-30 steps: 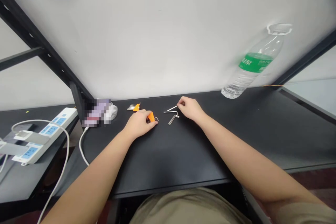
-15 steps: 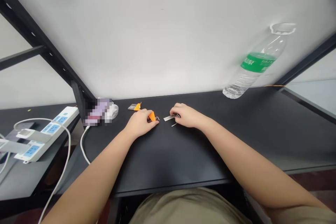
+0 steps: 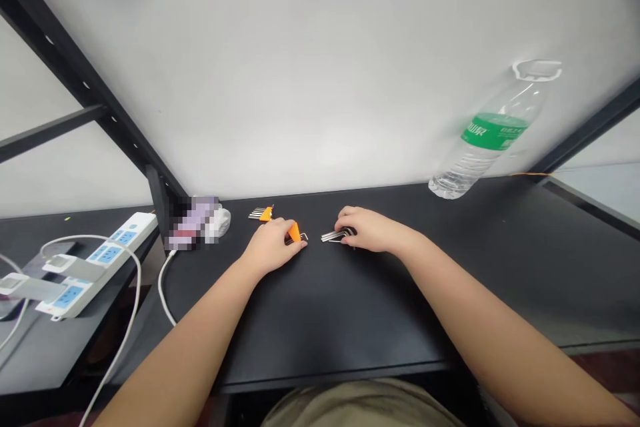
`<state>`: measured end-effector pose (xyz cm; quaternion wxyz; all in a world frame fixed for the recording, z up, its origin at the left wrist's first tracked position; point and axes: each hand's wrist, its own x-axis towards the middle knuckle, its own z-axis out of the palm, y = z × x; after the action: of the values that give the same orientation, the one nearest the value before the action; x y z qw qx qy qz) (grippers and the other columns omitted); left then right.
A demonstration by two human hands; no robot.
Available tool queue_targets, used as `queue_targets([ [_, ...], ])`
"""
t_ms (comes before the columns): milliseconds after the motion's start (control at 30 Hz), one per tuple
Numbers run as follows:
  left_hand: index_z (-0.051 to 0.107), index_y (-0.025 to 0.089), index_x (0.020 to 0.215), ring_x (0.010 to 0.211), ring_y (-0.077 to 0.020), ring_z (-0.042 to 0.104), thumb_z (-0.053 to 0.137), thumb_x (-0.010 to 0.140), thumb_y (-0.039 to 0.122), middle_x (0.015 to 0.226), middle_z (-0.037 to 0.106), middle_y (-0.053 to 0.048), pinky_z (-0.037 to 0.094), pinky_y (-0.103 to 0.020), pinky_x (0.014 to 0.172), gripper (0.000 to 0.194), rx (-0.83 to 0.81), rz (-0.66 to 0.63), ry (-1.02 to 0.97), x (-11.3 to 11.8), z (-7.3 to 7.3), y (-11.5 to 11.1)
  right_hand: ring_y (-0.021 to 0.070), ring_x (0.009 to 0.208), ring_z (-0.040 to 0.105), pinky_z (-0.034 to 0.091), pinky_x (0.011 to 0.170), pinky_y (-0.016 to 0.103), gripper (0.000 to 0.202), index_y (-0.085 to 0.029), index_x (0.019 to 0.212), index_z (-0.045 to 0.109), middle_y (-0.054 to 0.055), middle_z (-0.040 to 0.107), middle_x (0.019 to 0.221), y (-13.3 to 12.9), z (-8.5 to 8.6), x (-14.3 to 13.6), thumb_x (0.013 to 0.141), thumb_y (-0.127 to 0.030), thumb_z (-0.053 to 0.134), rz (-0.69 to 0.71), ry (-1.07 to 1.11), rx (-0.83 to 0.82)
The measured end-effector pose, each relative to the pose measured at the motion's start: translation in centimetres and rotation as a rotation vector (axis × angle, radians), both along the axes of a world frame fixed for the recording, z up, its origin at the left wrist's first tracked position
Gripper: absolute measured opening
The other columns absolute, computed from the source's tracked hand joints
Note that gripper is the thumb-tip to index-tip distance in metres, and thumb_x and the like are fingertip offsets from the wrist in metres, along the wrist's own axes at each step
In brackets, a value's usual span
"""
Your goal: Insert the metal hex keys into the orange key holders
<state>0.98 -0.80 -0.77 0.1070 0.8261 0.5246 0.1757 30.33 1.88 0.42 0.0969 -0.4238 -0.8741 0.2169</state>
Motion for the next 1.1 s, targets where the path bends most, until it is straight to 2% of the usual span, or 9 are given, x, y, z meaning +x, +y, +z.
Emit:
queue_targets([
  [333,0.058,0.023,0.081,0.077,-0.0210,0.059,0.067,0.086,0.051,0.085,0.063,-0.002,0.042,-0.032,0.068,0.030,-0.015,-0.002,-0.016,0.0,-0.1,0.0,0.0165,0.078,0.062,0.049,0.073,0.030,0.011,-0.023,0.096,0.074,0.006,0.064,0.116,0.0,-0.3,0.1,0.090,-0.032,0.069,-0.034,0.024,0.001],
  [600,0.057,0.024,0.081,0.077,-0.0210,0.058,0.068,0.086,0.050,0.085,0.062,-0.002,0.042,-0.032,0.068,0.029,-0.017,-0.007,-0.029,0.0,-0.1,0.1,0.0176,0.079,0.062,0.048,0.075,0.031,0.017,-0.023,0.099,0.072,0.008,0.064,0.115,0.3,-0.4,0.6,0.088,-0.015,0.062,-0.063,-0.033,0.038],
  [700,0.058,0.024,0.082,0.077,-0.0209,0.058,0.068,0.086,0.049,0.086,0.063,-0.002,0.042,-0.032,0.068,0.027,-0.019,-0.021,-0.030,0.0,0.1,0.0,0.0180,0.080,0.062,0.048,0.072,0.031,0.015,-0.024,0.100,0.072,0.007,0.062,0.117,0.0,0.0,1.0,0.087,-0.024,0.066,-0.051,-0.048,0.004],
  [767,0.059,0.024,0.083,0.077,-0.0207,0.058,0.068,0.087,0.048,0.086,0.063,-0.002,0.042,-0.032,0.068,0.027,-0.023,-0.027,-0.030,0.0,0.2,-0.1,0.0186,0.082,0.062,0.048,0.070,0.030,0.022,-0.025,0.104,0.072,0.007,0.061,0.121,-0.2,0.1,1.0,0.083,-0.030,0.073,-0.036,-0.054,-0.023],
  [833,0.058,0.023,0.083,0.077,-0.0205,0.058,0.068,0.086,0.048,0.086,0.063,-0.002,0.042,-0.032,0.068,0.027,-0.022,-0.029,-0.032,0.0,0.3,-0.2,0.0179,0.081,0.062,0.047,0.069,0.030,0.024,-0.026,0.104,0.071,0.006,0.060,0.122,-0.5,0.1,0.7,0.081,-0.028,0.074,-0.032,-0.067,-0.029],
  [967,0.057,0.023,0.082,0.076,-0.0199,0.057,0.070,0.086,0.047,0.085,0.061,-0.002,0.042,-0.031,0.068,0.028,-0.012,-0.053,-0.045,0.2,0.3,-0.3,0.0158,0.075,0.060,0.046,0.069,0.030,0.013,-0.022,0.096,0.069,0.007,0.061,0.112,-0.8,0.0,-0.2,0.084,-0.019,0.066,-0.050,-0.119,0.021],
  [1100,0.056,0.022,0.081,0.075,-0.0187,0.056,0.071,0.086,0.047,0.084,0.060,-0.002,0.042,-0.030,0.067,0.029,-0.004,-0.071,-0.069,0.5,0.5,-0.5,0.0201,0.085,0.060,0.045,0.073,0.030,0.012,-0.020,0.099,0.069,0.009,0.062,0.108,-1.2,0.4,-1.1,0.087,-0.021,0.065,-0.069,-0.148,0.126],
])
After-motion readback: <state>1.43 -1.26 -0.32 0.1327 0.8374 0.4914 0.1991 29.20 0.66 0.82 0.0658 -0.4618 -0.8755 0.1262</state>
